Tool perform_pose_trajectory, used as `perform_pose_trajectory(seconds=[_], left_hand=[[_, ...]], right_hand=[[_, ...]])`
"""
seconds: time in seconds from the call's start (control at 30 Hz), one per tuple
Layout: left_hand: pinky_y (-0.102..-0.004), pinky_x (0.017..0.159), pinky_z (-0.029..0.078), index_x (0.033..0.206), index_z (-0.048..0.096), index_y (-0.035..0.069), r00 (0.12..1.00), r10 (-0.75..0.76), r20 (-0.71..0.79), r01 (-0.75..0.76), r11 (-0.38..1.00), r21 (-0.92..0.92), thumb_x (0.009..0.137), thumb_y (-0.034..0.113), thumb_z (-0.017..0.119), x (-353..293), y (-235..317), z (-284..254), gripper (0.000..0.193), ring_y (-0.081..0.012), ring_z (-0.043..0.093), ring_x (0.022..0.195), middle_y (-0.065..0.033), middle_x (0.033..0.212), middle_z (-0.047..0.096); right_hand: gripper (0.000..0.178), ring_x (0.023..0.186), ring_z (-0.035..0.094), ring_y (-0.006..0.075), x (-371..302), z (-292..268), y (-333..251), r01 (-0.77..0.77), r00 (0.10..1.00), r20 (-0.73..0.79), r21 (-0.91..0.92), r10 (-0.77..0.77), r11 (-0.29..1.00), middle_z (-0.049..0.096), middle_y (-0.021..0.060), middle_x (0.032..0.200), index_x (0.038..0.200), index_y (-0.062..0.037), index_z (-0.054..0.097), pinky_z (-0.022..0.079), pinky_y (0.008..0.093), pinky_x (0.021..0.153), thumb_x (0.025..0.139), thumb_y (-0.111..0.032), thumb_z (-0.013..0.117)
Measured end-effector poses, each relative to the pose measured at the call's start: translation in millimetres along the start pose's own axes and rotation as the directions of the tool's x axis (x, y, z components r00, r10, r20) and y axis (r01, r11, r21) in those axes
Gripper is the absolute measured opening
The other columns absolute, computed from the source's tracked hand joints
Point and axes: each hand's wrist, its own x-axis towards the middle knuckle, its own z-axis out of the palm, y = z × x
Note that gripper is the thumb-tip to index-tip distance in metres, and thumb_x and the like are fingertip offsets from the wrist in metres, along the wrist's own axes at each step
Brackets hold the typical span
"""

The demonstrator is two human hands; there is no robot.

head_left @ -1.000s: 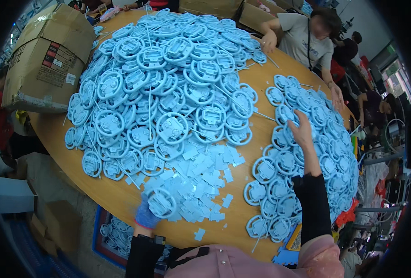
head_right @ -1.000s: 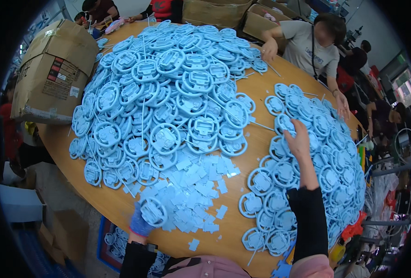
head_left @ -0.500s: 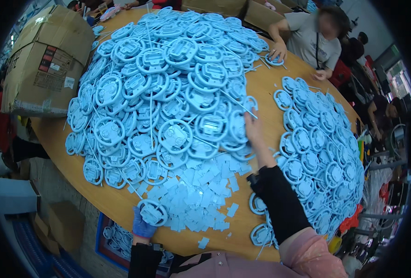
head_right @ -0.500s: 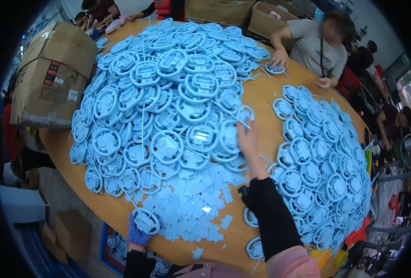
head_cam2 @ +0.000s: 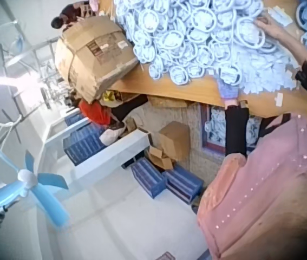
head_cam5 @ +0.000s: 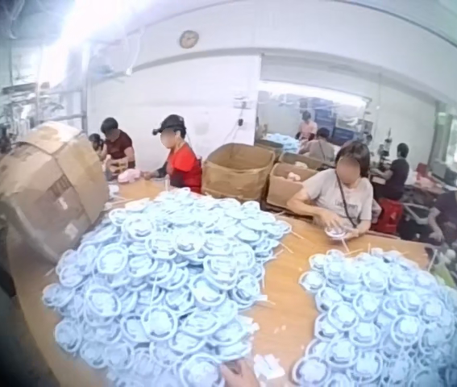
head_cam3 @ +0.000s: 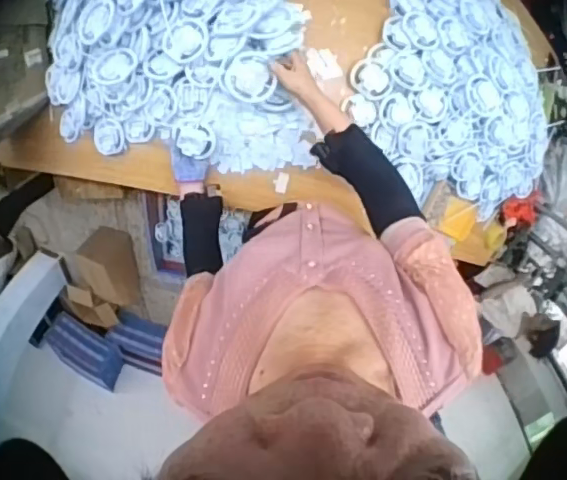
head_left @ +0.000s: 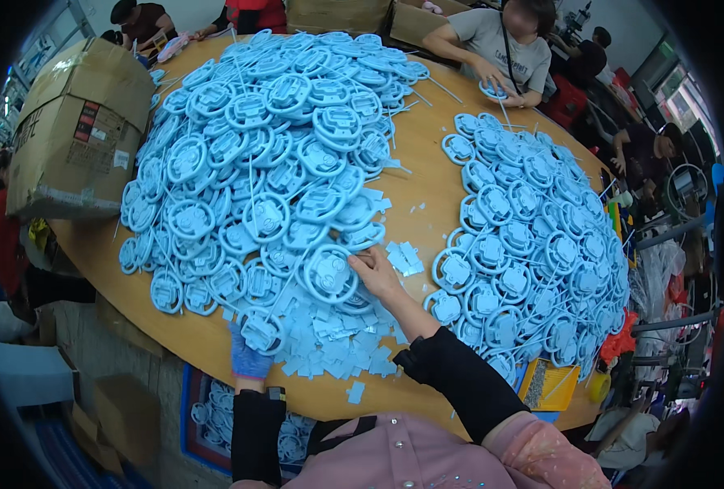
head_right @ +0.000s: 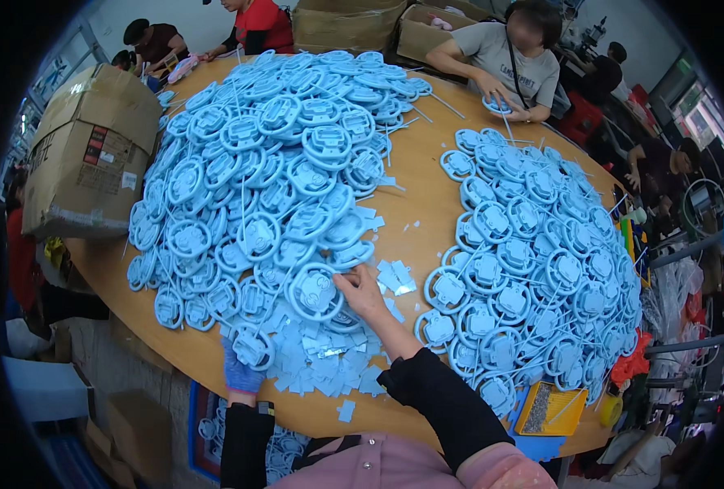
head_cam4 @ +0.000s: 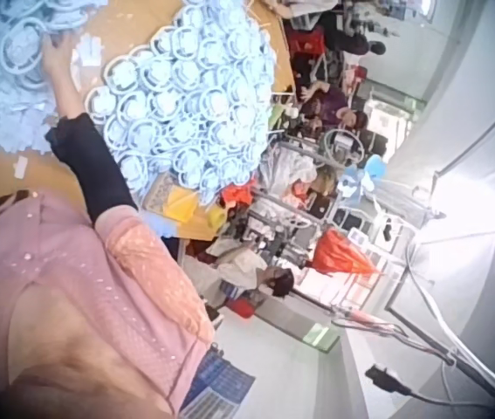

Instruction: Assembling small blue plastic circular components at a factory workbench.

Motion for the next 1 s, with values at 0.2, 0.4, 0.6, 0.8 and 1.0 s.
perform_pose_trajectory(seconds=[0.2,0.4,0.6,0.8,1.0], left_hand=[[-0.053,0.093,0.045,0.126,0.05,0.013,0.997,0.02,0.069,-0.019,1.0,-0.009,0.092,0.056,0.041,-11,4,-14,0.056,-0.0318,0.052,0.114,-0.0114,0.126,0.053],[-0.0521,0.092,0.046,0.13,0.047,0.012,1.0,0.013,0.027,-0.011,0.995,-0.103,0.09,0.057,0.043,-27,3,-9,0.06,-0.0317,0.052,0.115,-0.011,0.128,0.052],[-0.0484,0.09,0.049,0.132,0.044,0.013,0.992,0.039,0.116,-0.036,0.999,-0.032,0.09,0.052,0.049,-63,14,2,0.058,-0.0304,0.054,0.111,-0.0111,0.126,0.052],[-0.0595,0.093,0.044,0.137,0.037,0.013,0.947,-0.012,0.32,-0.035,0.989,0.14,0.085,0.036,0.063,-77,-8,23,0.062,-0.036,0.045,0.121,-0.0144,0.135,0.044],[-0.0571,0.092,0.046,0.137,0.034,0.008,0.921,-0.199,0.336,0.2,0.979,0.031,0.082,0.022,0.067,-80,-45,43,0.066,-0.0344,0.05,0.118,-0.0182,0.13,0.046]], right_hand=[[0.057,0.124,0.045,0.0313,-63,-7,-7,0.287,0.95,0.277,-0.59,-0.145,0.755,0.048,0.0219,0.13,0.121,0.0025,0.054,0.035,0.0395,0.103,0.081,-0.036,0.065],[0.043,0.116,0.05,0.0307,-157,-23,-69,0.629,0.621,0.766,-0.361,-0.166,0.688,0.053,0.0172,0.126,0.117,-0.0003,0.058,0.041,0.0393,0.096,0.087,-0.031,0.061],[0.025,0.089,0.063,0.0261,-78,-64,-110,0.228,0.946,0.325,-0.669,0.003,0.708,0.066,0.015,0.095,0.104,-0.0034,0.064,0.05,0.0353,0.075,0.085,-0.019,0.06],[0.036,0.099,0.058,0.0368,8,-92,-14,0.077,0.99,0.05,-0.977,-0.134,0.2,0.061,0.0213,0.101,0.106,-0.0014,0.061,0.048,0.0471,0.08,0.075,-0.019,0.067],[0.043,0.082,0.062,0.0314,-14,-70,15,0.063,0.998,0.036,-0.813,-0.058,0.579,0.06,0.0152,0.081,0.106,0.0014,0.061,0.05,0.04,0.071,0.071,-0.02,0.072]])
